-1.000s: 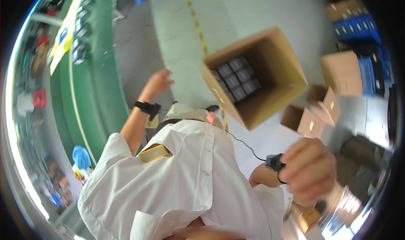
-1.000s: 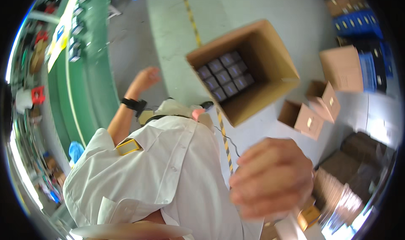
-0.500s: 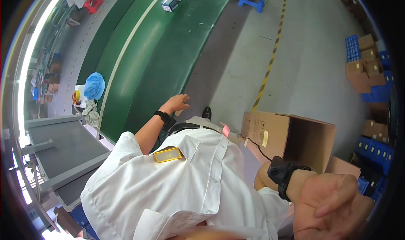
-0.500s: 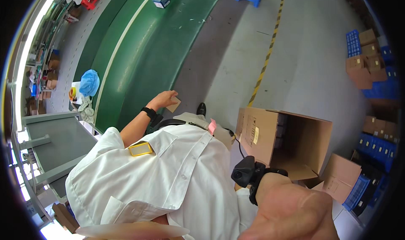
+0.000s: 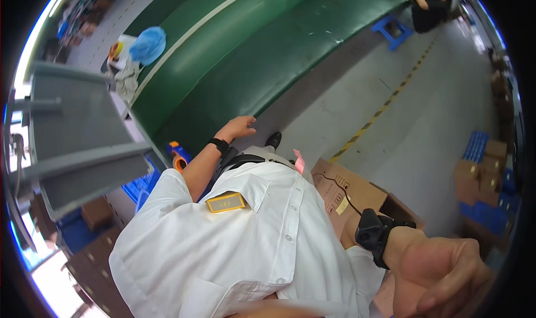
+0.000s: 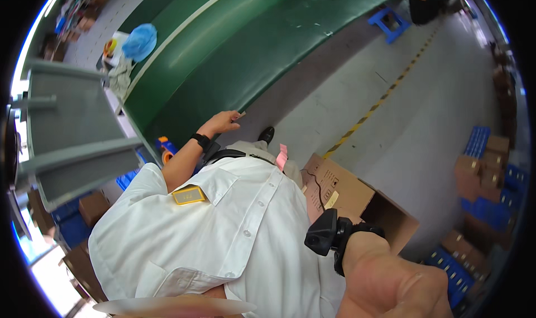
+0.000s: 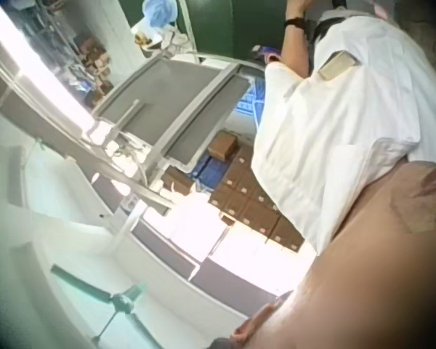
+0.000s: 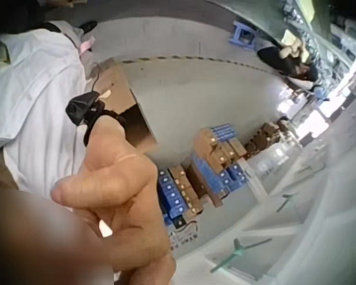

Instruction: Packaging small products from an assembly line conveyor belt into a larger cardboard box.

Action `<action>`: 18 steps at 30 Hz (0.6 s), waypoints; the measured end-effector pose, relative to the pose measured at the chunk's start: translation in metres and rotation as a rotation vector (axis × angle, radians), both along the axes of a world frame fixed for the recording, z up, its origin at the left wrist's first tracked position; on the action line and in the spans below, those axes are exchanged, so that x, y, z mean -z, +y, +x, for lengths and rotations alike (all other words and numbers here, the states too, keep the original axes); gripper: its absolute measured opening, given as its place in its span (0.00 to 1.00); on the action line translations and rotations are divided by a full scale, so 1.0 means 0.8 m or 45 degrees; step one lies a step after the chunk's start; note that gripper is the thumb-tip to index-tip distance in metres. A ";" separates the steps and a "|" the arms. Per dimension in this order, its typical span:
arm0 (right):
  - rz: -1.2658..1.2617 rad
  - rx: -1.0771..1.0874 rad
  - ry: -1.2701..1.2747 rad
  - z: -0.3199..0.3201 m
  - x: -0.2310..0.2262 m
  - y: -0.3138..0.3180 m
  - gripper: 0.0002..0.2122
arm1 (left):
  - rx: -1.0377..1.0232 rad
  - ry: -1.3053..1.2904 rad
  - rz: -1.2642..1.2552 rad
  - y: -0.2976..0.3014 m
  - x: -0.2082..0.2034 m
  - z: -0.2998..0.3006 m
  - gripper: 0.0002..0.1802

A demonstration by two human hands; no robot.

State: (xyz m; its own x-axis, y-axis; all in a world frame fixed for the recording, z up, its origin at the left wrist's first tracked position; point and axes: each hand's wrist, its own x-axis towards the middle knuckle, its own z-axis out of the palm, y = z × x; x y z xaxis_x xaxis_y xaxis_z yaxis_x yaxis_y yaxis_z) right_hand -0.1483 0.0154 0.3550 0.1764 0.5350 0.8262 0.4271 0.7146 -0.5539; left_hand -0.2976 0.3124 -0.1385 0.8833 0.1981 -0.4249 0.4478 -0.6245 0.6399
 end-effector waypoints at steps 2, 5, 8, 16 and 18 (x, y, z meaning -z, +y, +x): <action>0.006 -0.126 -0.026 0.009 0.006 -0.006 0.15 | -0.112 0.039 0.002 -0.006 -0.001 -0.033 0.27; 0.048 -0.289 -0.074 0.015 0.029 -0.015 0.14 | -0.256 0.087 0.003 -0.031 0.004 -0.091 0.27; 0.368 -0.204 0.178 0.006 0.073 -0.020 0.11 | -0.361 0.107 0.027 -0.063 0.009 -0.145 0.27; -0.179 0.182 0.487 0.041 0.160 -0.019 0.06 | -0.528 0.339 0.137 -0.160 -0.023 -0.265 0.28; -0.391 0.387 0.690 0.039 0.194 -0.004 0.06 | -0.596 0.322 0.121 -0.177 -0.039 -0.281 0.28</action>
